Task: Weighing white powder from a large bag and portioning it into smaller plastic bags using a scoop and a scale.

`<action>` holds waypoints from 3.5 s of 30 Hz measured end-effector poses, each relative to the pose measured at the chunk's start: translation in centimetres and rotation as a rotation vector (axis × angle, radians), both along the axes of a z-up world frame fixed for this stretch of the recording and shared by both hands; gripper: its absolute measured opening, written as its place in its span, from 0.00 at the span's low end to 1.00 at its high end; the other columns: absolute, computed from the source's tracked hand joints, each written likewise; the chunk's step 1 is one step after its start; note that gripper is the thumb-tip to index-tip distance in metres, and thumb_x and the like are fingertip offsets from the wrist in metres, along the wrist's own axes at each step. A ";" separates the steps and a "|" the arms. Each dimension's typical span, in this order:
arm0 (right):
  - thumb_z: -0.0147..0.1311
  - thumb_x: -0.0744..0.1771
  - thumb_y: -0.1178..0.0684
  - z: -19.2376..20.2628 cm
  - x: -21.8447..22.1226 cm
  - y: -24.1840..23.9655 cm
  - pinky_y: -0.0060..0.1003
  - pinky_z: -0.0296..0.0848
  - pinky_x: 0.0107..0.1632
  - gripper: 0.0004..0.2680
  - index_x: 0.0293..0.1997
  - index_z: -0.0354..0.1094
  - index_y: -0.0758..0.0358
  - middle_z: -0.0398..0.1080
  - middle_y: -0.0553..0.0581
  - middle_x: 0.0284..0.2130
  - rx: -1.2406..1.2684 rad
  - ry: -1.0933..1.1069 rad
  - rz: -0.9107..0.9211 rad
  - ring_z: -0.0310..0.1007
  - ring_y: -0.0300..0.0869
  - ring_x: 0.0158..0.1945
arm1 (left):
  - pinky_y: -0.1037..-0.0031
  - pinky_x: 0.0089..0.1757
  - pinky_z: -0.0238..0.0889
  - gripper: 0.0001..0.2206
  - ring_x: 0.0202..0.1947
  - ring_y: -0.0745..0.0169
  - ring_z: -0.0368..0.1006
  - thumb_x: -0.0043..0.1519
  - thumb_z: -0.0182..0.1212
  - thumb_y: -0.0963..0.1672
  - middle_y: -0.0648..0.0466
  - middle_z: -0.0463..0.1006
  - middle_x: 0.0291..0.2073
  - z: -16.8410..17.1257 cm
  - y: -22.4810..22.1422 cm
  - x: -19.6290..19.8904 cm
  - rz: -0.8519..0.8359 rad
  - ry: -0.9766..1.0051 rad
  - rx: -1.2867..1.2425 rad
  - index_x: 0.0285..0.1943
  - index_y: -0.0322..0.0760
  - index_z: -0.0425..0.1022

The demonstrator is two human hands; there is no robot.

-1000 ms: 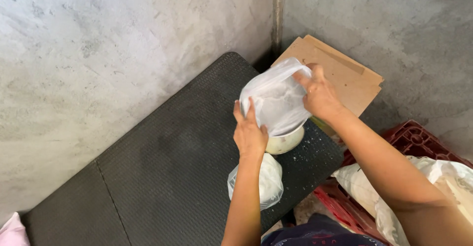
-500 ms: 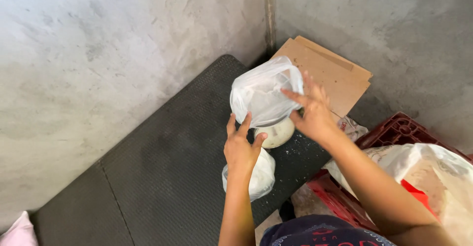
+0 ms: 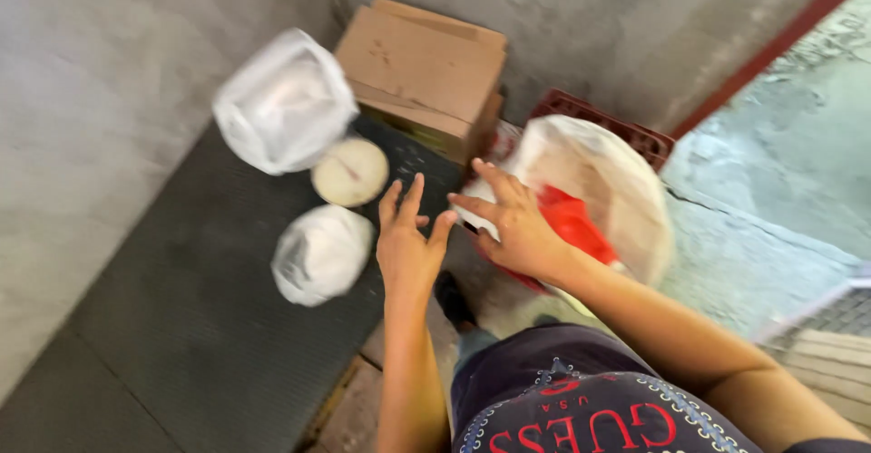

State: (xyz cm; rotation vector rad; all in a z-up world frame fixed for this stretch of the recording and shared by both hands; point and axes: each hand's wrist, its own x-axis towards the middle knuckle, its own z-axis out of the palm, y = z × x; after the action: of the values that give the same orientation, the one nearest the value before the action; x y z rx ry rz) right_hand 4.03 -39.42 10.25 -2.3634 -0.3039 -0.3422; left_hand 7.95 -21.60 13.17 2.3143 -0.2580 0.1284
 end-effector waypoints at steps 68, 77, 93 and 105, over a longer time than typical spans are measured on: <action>0.60 0.65 0.44 -16.8 -8.4 -11.8 0.54 0.74 0.42 0.14 0.49 0.71 0.61 0.77 0.65 0.35 -0.049 0.333 -0.642 0.78 0.60 0.39 | 0.53 0.35 0.64 0.24 0.32 0.40 0.75 0.67 0.49 0.57 0.46 0.78 0.29 -9.5 -6.4 -5.0 -0.170 0.419 0.270 0.32 0.37 0.73; 0.61 0.65 0.44 -8.9 -12.0 -13.4 0.48 0.75 0.41 0.12 0.45 0.74 0.61 0.78 0.64 0.34 0.048 0.320 -0.582 0.79 0.55 0.36 | 0.52 0.36 0.65 0.20 0.35 0.37 0.75 0.67 0.51 0.55 0.45 0.79 0.33 -9.0 -8.8 -7.5 -0.073 0.156 0.104 0.35 0.38 0.74; 0.66 0.63 0.46 3.6 -3.8 -8.8 0.40 0.70 0.31 0.11 0.44 0.76 0.59 0.76 0.58 0.25 0.118 0.225 -0.234 0.72 0.44 0.22 | 0.67 0.35 0.71 0.05 0.30 0.57 0.76 0.64 0.64 0.43 0.49 0.75 0.36 -3.4 -1.0 -5.0 0.284 -0.321 -0.335 0.42 0.35 0.75; 0.65 0.63 0.45 8.3 18.1 3.5 0.49 0.75 0.41 0.13 0.45 0.76 0.59 0.77 0.65 0.33 -0.077 -0.057 -0.001 0.78 0.58 0.37 | 0.59 0.56 0.64 0.18 0.60 0.36 0.67 0.60 0.70 0.42 0.34 0.66 0.64 -6.7 14.8 11.7 0.490 -0.465 -0.172 0.60 0.45 0.78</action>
State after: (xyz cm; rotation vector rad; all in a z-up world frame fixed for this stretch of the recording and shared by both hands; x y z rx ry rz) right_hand 22.15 -35.92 18.51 -2.4329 -0.3484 -0.4062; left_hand 19.70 -6.79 6.48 2.1060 0.0962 0.9019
